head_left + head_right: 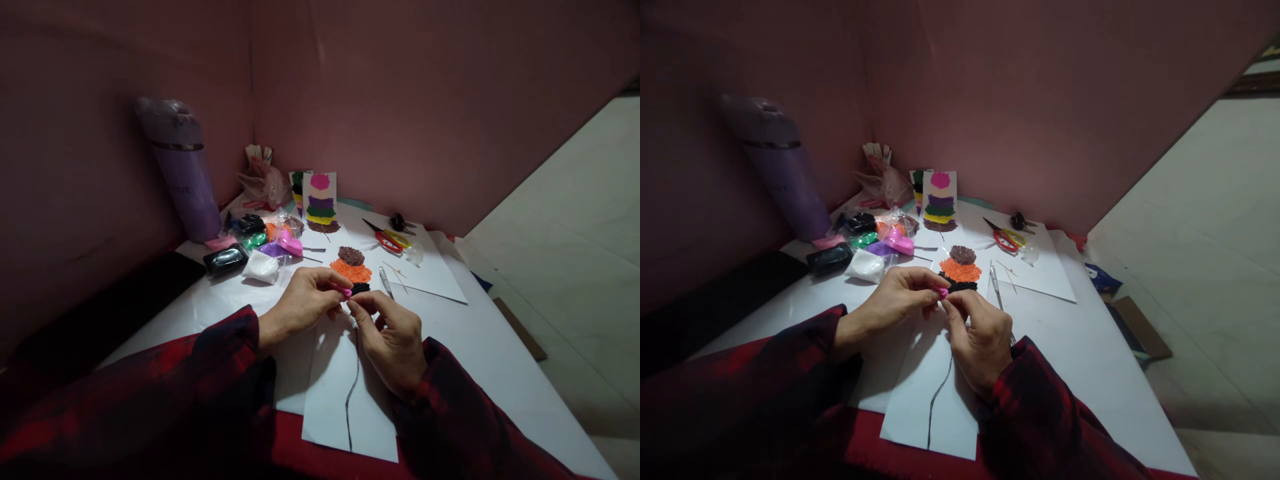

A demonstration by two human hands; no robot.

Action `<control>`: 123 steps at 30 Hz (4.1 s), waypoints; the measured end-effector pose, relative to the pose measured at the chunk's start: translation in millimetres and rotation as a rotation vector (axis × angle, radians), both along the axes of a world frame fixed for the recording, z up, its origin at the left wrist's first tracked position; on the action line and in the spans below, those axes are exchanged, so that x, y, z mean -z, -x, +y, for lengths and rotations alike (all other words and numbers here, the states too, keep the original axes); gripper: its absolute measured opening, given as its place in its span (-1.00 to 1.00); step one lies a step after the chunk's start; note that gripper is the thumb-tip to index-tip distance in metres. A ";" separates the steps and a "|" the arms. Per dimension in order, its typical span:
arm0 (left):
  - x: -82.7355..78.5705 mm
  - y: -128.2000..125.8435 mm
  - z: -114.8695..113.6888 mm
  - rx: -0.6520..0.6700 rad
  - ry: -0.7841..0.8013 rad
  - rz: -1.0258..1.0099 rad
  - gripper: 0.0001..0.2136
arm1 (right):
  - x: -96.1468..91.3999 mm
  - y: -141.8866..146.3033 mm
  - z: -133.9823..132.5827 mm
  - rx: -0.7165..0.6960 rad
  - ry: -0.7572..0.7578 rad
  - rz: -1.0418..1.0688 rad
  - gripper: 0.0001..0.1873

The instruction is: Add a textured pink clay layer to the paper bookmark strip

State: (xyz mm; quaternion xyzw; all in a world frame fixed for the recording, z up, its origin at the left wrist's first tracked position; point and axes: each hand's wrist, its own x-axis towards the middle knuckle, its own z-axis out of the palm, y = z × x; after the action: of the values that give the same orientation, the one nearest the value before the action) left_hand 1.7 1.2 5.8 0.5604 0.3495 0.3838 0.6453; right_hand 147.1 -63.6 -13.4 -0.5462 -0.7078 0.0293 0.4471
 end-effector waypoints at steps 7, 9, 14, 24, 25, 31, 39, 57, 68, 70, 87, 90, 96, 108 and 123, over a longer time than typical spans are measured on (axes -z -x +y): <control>10.8 3.3 4.3 0.047 -0.051 -0.041 -0.83 | 1.3 -1.3 -0.8 0.004 -0.006 0.002 -0.89; 11.3 3.6 4.5 0.046 -0.071 -0.046 -0.83 | 1.9 -1.3 -0.5 0.002 -0.006 0.006 -0.90; 6.5 1.9 2.8 0.003 -0.033 -0.018 -0.85 | 1.7 -1.1 0.4 -0.005 -0.001 0.008 -0.89; 1.1 1.2 1.6 -0.029 -0.026 -0.022 -0.89 | 0.6 -0.7 0.1 0.002 -0.004 -0.001 -0.89; 1.3 1.0 1.7 -0.035 -0.025 -0.015 -0.91 | 0.5 -0.6 0.2 0.003 -0.005 0.000 -0.89; -1.3 0.7 0.8 -0.045 0.015 0.030 -0.86 | 0.7 -0.5 0.5 -0.004 -0.020 0.005 -0.91; 4.6 1.4 3.1 -0.038 -0.021 0.012 -0.78 | 2.7 -1.8 0.6 -0.007 -0.018 0.002 -0.91; 1.5 1.5 1.4 0.025 0.000 0.022 -0.91 | -0.2 -0.2 -0.1 -0.017 -0.013 0.006 -0.88; 6.4 2.9 1.8 0.035 -0.057 -0.013 -0.86 | 1.3 -1.2 -0.1 -0.004 0.012 0.008 -0.88; 6.0 3.0 2.1 0.043 -0.073 -0.018 -0.83 | 1.5 -1.4 -0.2 -0.004 0.012 0.006 -0.89; 0.6 1.0 1.8 -0.013 -0.009 0.017 -0.94 | 0.3 -0.6 -0.5 -0.001 0.009 -0.001 -0.86; 1.0 0.6 1.4 -0.025 -0.006 0.001 -0.92 | 0.2 -0.3 -0.5 0.001 0.012 0.003 -0.87; 3.1 1.1 1.0 -0.038 -0.002 -0.043 -0.78 | 0.7 -0.5 -0.7 0.002 0.009 0.006 -0.89; -1.9 0.4 0.6 -0.039 -0.010 0.040 -0.93 | 0.4 -0.1 0.1 0.010 0.007 -0.006 -0.88; 2.4 0.9 2.3 -0.028 -0.034 -0.005 -0.88 | 0.7 -0.9 -0.2 -0.010 0.002 -0.007 -0.89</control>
State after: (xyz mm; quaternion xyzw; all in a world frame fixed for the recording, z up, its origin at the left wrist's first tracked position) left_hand 0.8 3.4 3.5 0.5653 0.3491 0.4000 0.6313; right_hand 148.0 -63.9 -14.1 -0.5433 -0.7119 0.0303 0.4441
